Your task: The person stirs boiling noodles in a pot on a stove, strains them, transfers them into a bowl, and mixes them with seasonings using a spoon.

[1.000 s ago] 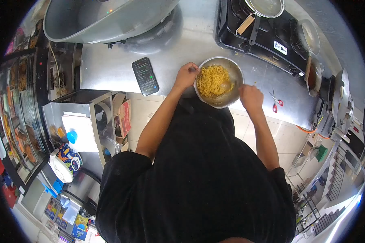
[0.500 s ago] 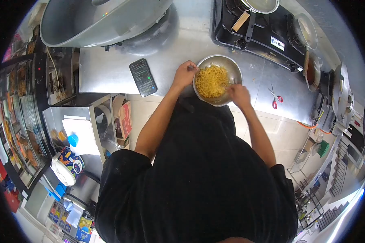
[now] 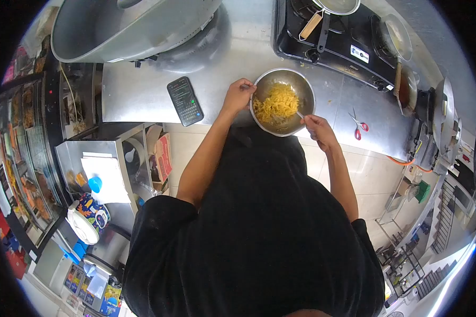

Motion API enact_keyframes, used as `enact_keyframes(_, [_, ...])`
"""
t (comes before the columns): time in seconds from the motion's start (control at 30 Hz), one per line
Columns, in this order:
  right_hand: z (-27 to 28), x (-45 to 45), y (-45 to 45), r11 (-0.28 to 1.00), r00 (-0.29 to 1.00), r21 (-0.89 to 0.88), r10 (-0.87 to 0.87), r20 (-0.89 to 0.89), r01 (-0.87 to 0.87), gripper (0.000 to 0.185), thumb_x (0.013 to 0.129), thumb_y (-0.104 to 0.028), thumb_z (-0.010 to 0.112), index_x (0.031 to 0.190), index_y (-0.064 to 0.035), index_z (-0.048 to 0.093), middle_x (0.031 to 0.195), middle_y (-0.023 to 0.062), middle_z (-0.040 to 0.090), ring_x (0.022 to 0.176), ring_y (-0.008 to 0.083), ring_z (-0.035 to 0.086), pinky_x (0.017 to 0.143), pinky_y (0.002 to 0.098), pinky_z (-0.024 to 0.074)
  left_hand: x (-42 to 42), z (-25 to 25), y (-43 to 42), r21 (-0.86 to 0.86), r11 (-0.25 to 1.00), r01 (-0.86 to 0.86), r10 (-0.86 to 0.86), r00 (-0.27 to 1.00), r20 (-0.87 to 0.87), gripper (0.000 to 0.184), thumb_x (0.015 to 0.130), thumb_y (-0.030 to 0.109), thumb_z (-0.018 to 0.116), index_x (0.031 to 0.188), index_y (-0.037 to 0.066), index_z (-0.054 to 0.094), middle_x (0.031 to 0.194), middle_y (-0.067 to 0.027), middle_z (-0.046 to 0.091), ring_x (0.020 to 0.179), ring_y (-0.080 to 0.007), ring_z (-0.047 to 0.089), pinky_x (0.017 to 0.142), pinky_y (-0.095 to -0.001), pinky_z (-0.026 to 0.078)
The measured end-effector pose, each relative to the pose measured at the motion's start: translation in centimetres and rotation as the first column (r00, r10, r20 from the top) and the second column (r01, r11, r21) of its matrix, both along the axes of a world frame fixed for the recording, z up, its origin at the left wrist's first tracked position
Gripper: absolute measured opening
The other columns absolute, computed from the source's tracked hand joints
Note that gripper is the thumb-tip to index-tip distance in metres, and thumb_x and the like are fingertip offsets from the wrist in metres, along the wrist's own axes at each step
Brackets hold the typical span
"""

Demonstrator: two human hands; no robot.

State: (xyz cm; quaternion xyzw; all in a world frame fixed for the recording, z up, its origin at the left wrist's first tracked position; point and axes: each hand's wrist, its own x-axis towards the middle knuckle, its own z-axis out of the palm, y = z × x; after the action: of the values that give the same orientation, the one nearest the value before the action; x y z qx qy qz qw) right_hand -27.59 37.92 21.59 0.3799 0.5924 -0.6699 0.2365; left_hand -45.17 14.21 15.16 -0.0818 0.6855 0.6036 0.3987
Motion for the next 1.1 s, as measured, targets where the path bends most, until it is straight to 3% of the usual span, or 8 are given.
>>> enact_keyframes(0.13, [-3.3, 1.6, 1.1, 0.87, 0.957, 0.458, 0.264, -0.121, -0.182, 0.025, 0.093, -0.027, 0.062, 0.086, -0.0038, 0.069, 0.064, 0.0003, 0.056, 0.053, 0.0119, 0.049, 0.048, 0.029, 0.0397, 0.2, -0.1, -0.3, 0.02, 1.0, 0.014, -0.013, 0.999, -0.035, 0.016, 0.089, 0.021, 0.066, 0.098, 0.008, 0.063, 0.077, -0.0033, 0.058, 0.062, -0.0106, 0.055, 0.047, -0.0262, 0.052])
enact_keyframes(0.23, [1.7, 0.4, -0.4, 0.054, 0.81, 0.91, 0.479, 0.338, -0.411, 0.025, 0.091, -0.027, 0.06, 0.085, -0.0055, 0.071, 0.073, 0.0145, 0.067, 0.066, 0.03, 0.066, 0.061, 0.0428, 0.052, 0.3, -0.5, -0.2, 0.009, 1.0, 0.018, -0.017, 0.999, -0.046, 0.016, 0.089, 0.021, 0.066, 0.097, 0.008, 0.062, 0.076, -0.0031, 0.058, 0.062, -0.0106, 0.055, 0.047, -0.0258, 0.051])
enact_keyframes(0.5, [-0.5, -2.5, -2.1, 0.156, 0.802, 0.834, 0.415, 0.43, -0.529, 0.025, 0.089, -0.027, 0.058, 0.086, -0.007, 0.073, 0.082, 0.0231, 0.068, 0.076, 0.0421, 0.066, 0.069, 0.0494, 0.0528, 0.3, -0.8, 0.0, -0.021, 0.998, 0.062, -0.064, 0.992, -0.108, 0.014, 0.09, 0.02, 0.064, 0.096, 0.008, 0.062, 0.075, -0.003, 0.057, 0.062, -0.0105, 0.054, 0.045, -0.0257, 0.05])
enact_keyframes(0.7, [-5.7, -1.7, -1.8, 0.812, 0.921, 0.57, 0.309, -0.237, -0.126, 0.025, 0.092, -0.024, 0.061, 0.087, -0.0015, 0.071, 0.074, 0.0114, 0.066, 0.068, 0.0214, 0.06, 0.065, 0.0342, 0.0455, 0.2, -0.6, 0.2, -0.052, 0.995, 0.083, -0.089, 0.987, -0.137, 0.014, 0.09, 0.021, 0.064, 0.095, 0.008, 0.062, 0.074, -0.0024, 0.056, 0.061, -0.011, 0.053, 0.046, -0.0272, 0.05])
enact_keyframes(0.9, [-2.3, 1.0, 0.3, 0.969, 0.991, 0.235, 0.1, -0.084, -0.078, 0.025, 0.093, -0.025, 0.061, 0.086, -0.0022, 0.069, 0.071, -0.0042, 0.051, 0.065, 0.0083, 0.041, 0.06, 0.0247, 0.0354, 0.2, -0.5, -0.1, -0.037, 0.998, 0.042, -0.045, 0.996, -0.08, 0.013, 0.089, 0.022, 0.065, 0.095, 0.01, 0.063, 0.074, -0.0012, 0.055, 0.064, -0.0108, 0.053, 0.049, -0.0285, 0.051])
enact_keyframes(0.97, [-2.5, 1.8, 0.8, 0.67, 0.93, 0.682, 0.366, 0.04, -0.293, 0.026, 0.093, -0.027, 0.059, 0.086, -0.0047, 0.07, 0.072, 0.0063, 0.063, 0.065, 0.0206, 0.058, 0.061, 0.0346, 0.0464, 0.2, -0.4, -0.1, -0.038, 0.999, 0.035, -0.037, 0.997, -0.069, 0.013, 0.089, 0.022, 0.065, 0.095, 0.011, 0.063, 0.073, -0.0009, 0.055, 0.064, -0.0105, 0.053, 0.05, -0.0287, 0.051])
enact_keyframes(1.03, [1.9, 1.0, -0.6, 0.009, 0.81, 0.887, 0.411, 0.418, -0.463, 0.026, 0.092, -0.029, 0.058, 0.086, -0.0064, 0.07, 0.075, 0.014, 0.068, 0.069, 0.0309, 0.066, 0.063, 0.0423, 0.0515, 0.4, 0.0, -0.2, -0.019, 1.0, 0.021, -0.022, 0.998, -0.061, 0.013, 0.089, 0.023, 0.065, 0.095, 0.011, 0.063, 0.073, -0.0008, 0.055, 0.065, -0.0103, 0.053, 0.05, -0.0289, 0.051])
enact_keyframes(1.1, [5.8, -0.7, -1.8, 0.031, 0.823, 0.866, 0.331, 0.462, -0.499, 0.028, 0.091, -0.032, 0.057, 0.087, -0.0081, 0.07, 0.08, 0.0218, 0.068, 0.076, 0.0412, 0.067, 0.067, 0.0507, 0.0534, 0.4, -0.1, -0.1, -0.033, 0.999, 0.019, -0.021, 0.998, -0.063, 0.013, 0.089, 0.023, 0.065, 0.095, 0.012, 0.063, 0.073, -0.0009, 0.054, 0.065, -0.0103, 0.053, 0.049, -0.0284, 0.05])
